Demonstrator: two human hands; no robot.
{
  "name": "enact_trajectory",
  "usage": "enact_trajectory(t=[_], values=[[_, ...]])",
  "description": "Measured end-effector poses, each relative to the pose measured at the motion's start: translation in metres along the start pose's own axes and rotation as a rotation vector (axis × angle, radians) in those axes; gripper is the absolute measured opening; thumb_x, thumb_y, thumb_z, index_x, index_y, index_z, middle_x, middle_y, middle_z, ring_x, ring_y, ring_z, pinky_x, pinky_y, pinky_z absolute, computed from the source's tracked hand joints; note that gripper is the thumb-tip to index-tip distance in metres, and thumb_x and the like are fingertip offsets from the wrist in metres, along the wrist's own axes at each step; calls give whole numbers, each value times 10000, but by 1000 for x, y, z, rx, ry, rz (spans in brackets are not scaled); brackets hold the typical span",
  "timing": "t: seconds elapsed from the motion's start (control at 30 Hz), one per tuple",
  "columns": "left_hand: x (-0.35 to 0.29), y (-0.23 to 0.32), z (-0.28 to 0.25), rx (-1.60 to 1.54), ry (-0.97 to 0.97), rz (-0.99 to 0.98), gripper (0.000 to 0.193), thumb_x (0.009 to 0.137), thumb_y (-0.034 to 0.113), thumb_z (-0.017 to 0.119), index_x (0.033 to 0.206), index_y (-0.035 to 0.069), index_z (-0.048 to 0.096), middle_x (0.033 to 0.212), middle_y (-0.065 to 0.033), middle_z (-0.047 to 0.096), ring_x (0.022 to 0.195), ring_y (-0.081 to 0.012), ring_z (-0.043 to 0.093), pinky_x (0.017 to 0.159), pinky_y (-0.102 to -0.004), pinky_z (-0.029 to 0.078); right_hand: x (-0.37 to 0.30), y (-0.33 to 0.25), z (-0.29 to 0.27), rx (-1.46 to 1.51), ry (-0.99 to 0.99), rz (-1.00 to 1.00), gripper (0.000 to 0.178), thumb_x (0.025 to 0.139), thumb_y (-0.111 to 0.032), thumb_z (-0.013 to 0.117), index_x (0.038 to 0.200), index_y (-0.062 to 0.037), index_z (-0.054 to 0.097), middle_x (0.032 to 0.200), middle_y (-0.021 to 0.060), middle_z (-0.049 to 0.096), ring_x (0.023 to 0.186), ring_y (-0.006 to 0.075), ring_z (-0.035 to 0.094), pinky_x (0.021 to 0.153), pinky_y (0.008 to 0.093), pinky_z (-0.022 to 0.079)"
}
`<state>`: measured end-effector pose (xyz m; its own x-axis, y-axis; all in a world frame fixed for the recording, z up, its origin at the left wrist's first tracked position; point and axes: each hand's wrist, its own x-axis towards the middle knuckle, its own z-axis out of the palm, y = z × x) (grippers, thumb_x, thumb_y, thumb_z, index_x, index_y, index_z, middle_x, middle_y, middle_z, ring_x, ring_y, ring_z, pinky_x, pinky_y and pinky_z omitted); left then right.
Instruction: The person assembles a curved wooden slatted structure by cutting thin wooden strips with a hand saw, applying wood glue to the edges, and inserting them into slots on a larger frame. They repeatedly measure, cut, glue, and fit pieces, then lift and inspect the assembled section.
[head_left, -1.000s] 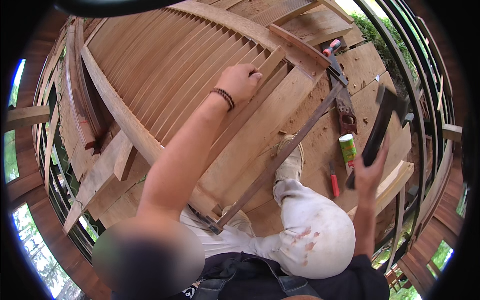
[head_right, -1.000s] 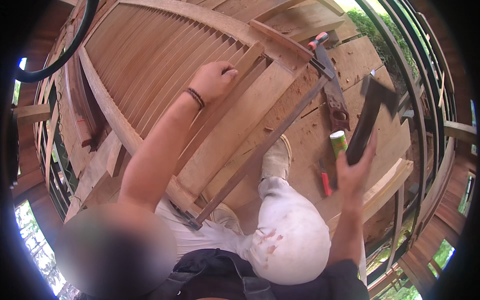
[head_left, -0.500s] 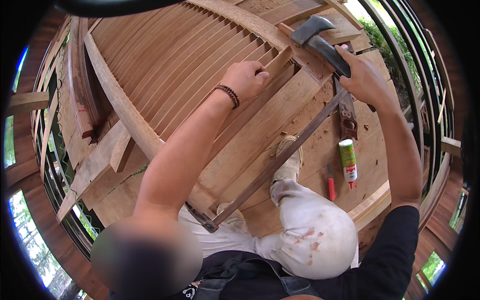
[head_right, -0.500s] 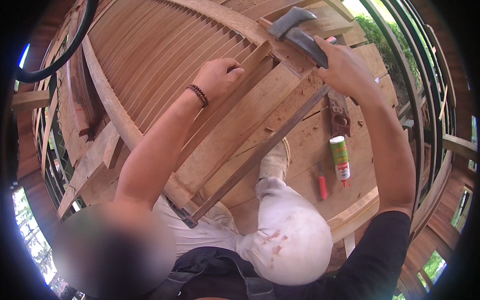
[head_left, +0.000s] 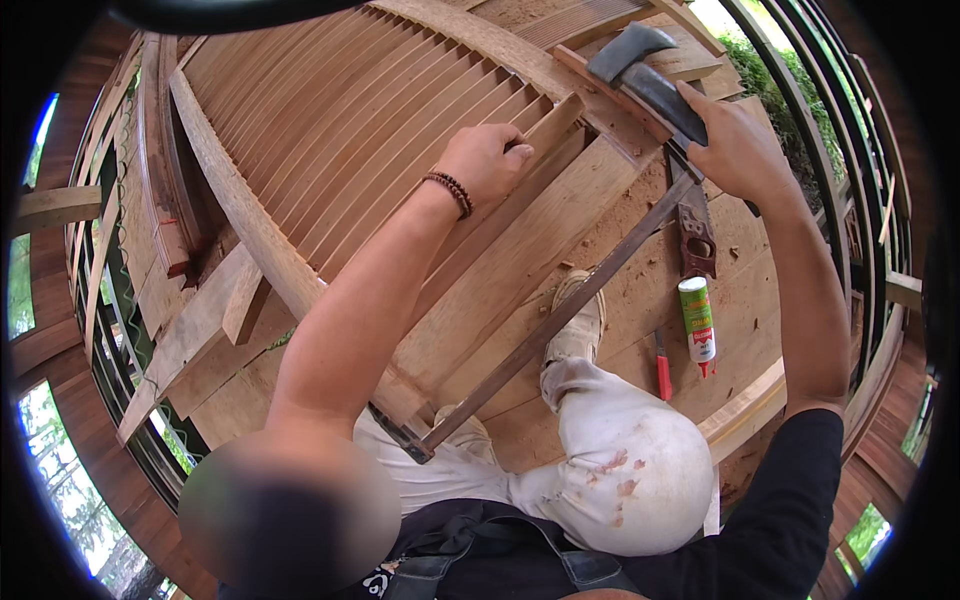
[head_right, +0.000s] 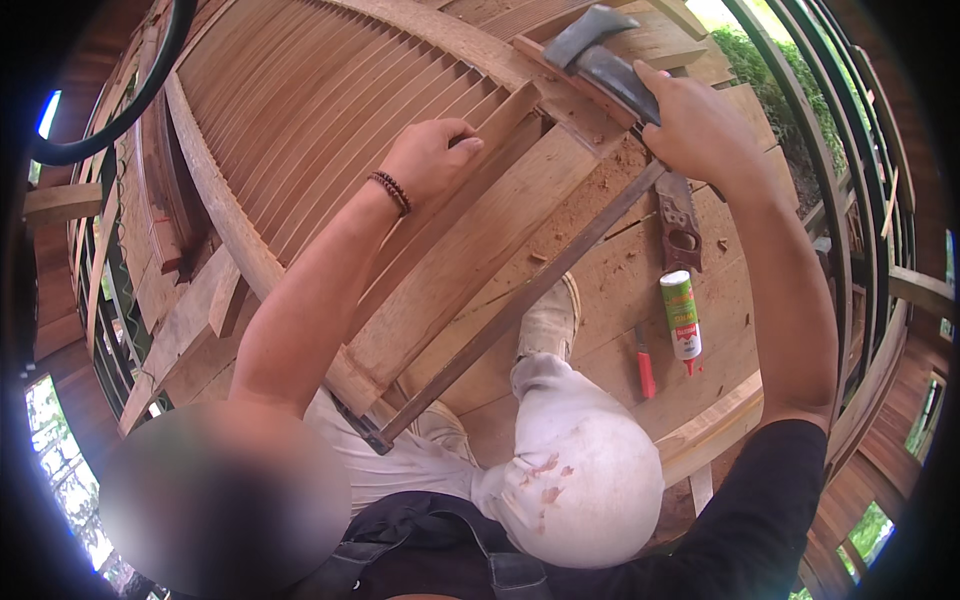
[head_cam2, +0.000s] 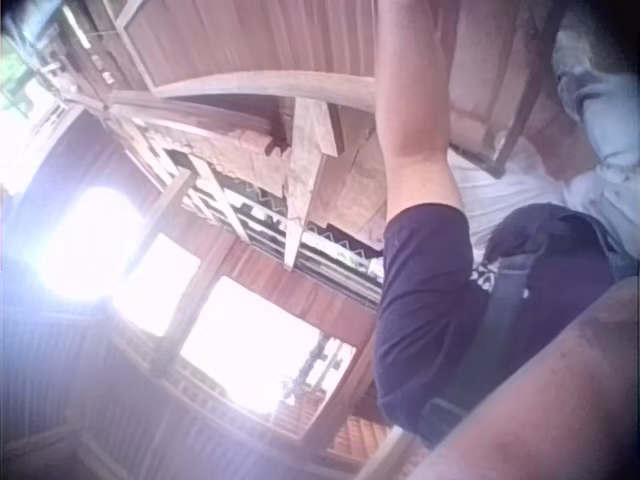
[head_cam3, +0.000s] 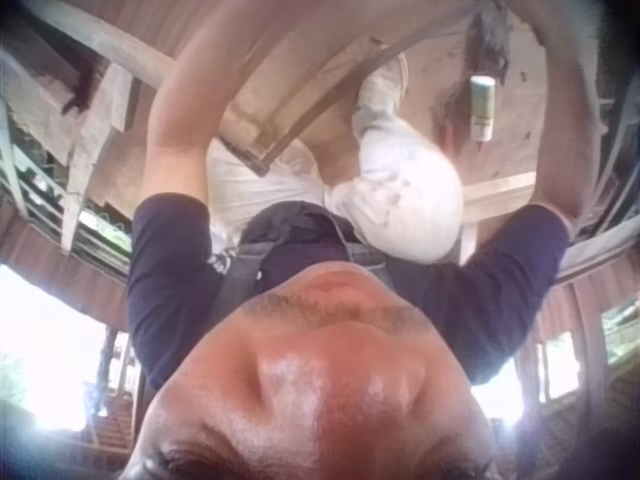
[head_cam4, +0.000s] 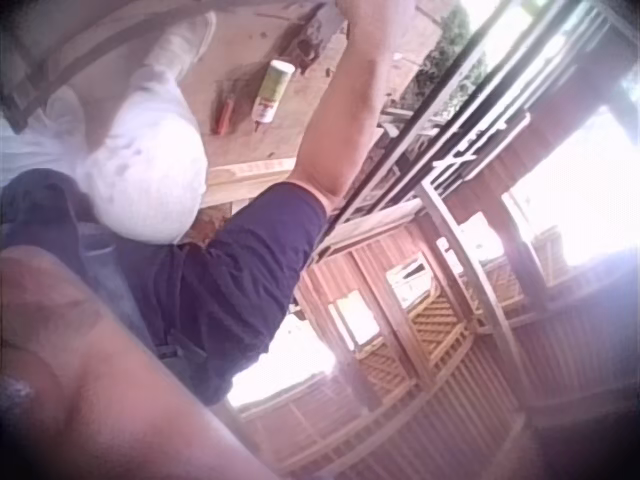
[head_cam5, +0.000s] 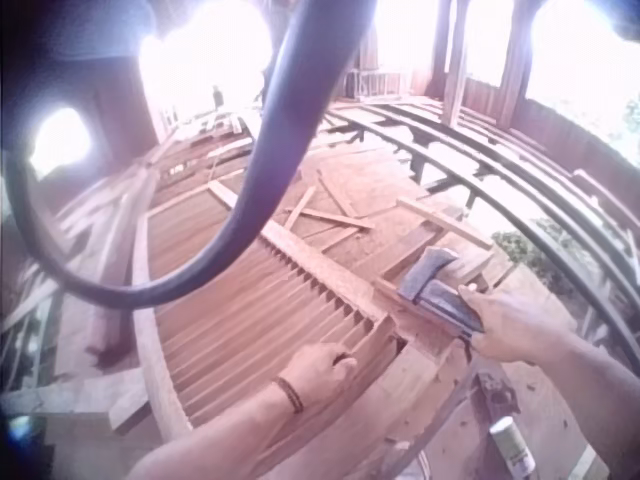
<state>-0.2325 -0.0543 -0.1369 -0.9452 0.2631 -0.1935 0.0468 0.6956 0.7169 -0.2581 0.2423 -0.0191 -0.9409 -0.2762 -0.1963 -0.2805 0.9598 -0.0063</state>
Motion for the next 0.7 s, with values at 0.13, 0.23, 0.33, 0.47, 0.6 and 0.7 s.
enact_trajectory(t=[0.13,0.23,0.33,0.47,0.6,0.7], values=[[0,-1,1,8,4,5,331,958,302,640,1091,13,731,1025,-201,741,991,-343,704,892,-403,542,-1,7,4,-4,11,-82,729,806,-107,632,1514,-102,458,1157,234,673,1081,391,632,938,466,498],[1,0,1,25,-2,9,330,956,299,643,1090,10,730,1029,-204,739,991,-343,703,896,-401,540,-2,2,-4,12,7,-28,727,801,-99,628,1509,-94,463,1159,238,672,1090,395,629,942,466,497],[0,3,0,-4,-11,-22,327,954,305,643,1090,22,734,1024,-201,740,987,-342,704,899,-405,539,-3,-6,-8,-23,-24,-53,724,797,-91,626,1504,-91,468,1150,243,671,1083,395,634,937,464,501],[4,-3,1,79,-13,46,328,957,336,634,1085,55,744,1005,-180,747,966,-335,707,893,-422,541,-1,4,-3,-40,-19,-156,723,801,-89,627,1506,-99,469,1126,253,671,1050,396,649,922,456,502],[18,-17,-2,142,-108,138,340,963,391,622,1067,97,756,991,-160,751,946,-324,709,857,-431,555,5,22,15,48,42,-117,680,810,-81,626,1479,-93,500,1187,263,647,1086,411,632,943,458,494],[27,-15,0,255,-126,133,384,929,447,646,1119,138,772,1053,-146,759,1002,-333,704,904,-437,547,8,23,14,113,-46,-120,662,819,-60,617,1473,-91,512,1262,268,636,1158,411,615,986,449,479]])
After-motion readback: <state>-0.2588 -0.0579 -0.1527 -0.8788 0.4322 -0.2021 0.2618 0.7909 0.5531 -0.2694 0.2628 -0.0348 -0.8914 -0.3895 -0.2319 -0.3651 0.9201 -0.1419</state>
